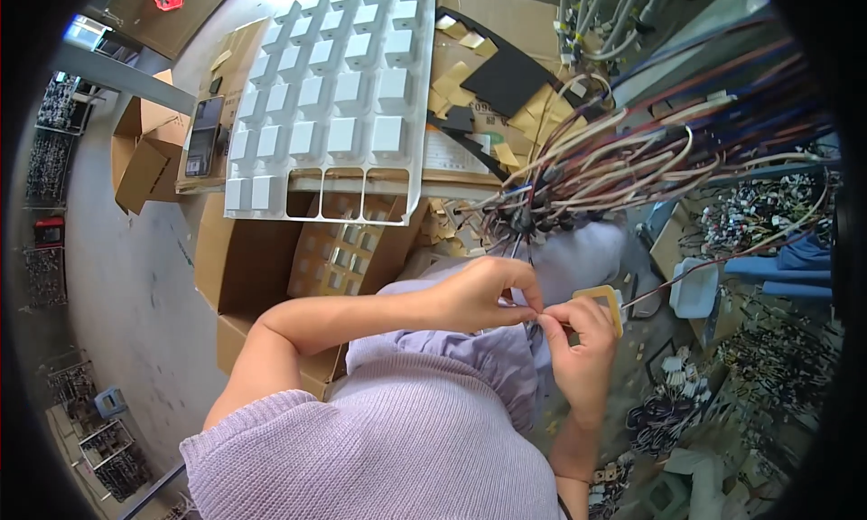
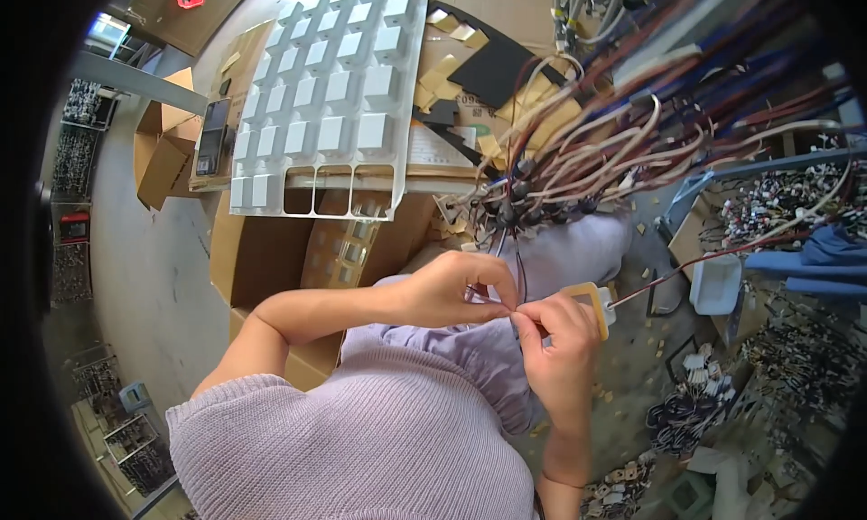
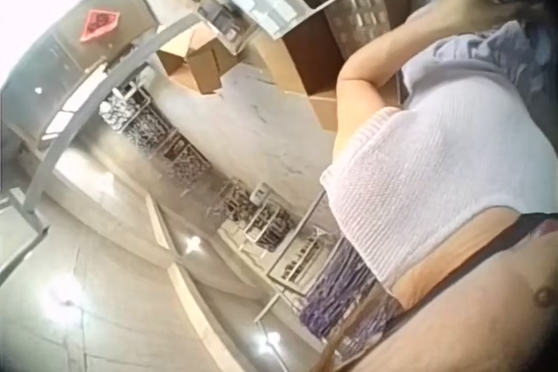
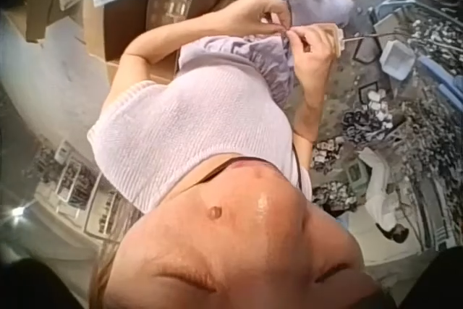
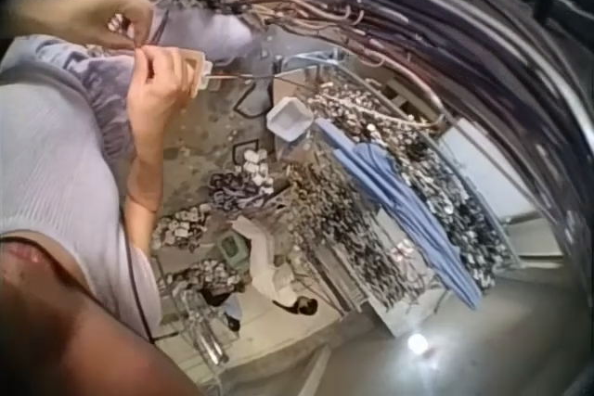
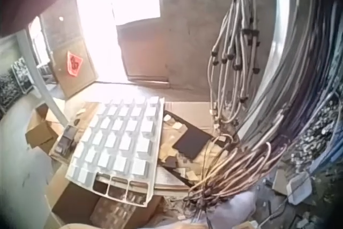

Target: Assembling complex wire harnesses by inserting specific wires into plastic connectors and securing them with tape and housings.

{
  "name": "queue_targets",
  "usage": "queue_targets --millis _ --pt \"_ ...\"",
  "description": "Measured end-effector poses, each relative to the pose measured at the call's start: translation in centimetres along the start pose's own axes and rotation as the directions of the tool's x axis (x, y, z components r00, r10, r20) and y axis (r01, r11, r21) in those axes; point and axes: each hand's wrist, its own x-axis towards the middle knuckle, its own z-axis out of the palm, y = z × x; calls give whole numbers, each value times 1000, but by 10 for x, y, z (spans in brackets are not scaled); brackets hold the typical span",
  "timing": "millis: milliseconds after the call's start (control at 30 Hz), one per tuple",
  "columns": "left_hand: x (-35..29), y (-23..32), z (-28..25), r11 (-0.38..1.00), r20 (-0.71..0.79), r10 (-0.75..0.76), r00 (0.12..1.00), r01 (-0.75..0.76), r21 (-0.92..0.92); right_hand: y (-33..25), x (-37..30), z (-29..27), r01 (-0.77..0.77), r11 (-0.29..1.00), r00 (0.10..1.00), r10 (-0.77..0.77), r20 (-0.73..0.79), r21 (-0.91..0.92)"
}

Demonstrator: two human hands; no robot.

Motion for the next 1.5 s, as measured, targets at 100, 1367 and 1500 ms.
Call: queue_targets --millis 100,1367,1500 --pt "-1 -22 -7 999 -110 44 993 -42 26 -21 25 18 146 981 985 -156 -74 -126" --pt "27 -55 -11 971 -261 127 957 -66 228 -2 248 119 396 835 903 -430 -4 -383" --pt "12 -40 -25 939 -382 240 892 -115 323 -32 218 54 110 794 895 -341 287 598"
